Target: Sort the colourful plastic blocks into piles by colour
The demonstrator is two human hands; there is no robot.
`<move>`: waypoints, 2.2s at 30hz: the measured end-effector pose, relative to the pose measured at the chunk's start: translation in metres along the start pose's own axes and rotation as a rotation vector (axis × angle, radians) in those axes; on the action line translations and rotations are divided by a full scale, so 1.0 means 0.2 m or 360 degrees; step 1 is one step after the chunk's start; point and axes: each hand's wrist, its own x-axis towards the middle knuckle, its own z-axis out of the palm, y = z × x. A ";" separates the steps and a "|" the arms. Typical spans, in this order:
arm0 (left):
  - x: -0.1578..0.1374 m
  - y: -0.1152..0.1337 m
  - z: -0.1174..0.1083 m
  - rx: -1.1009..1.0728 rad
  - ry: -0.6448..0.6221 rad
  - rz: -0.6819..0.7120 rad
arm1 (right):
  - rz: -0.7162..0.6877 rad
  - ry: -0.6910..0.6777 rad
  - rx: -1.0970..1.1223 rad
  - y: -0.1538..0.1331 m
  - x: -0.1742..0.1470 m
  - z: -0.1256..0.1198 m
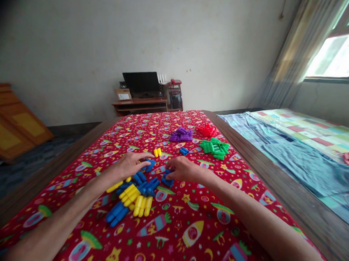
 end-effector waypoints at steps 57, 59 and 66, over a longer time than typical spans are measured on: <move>-0.05 0.15 -0.09 -0.0376 -0.0384 0.0002 | -0.0292 0.0480 0.0172 -0.06 -0.01 0.19; -0.06 0.16 -0.10 -0.0294 -0.0387 0.0020 | -0.0214 0.0606 0.0285 -0.05 0.00 0.16; -0.06 0.12 -0.05 -0.0126 -0.0232 0.0052 | -0.0073 0.0801 0.0465 -0.02 0.01 0.03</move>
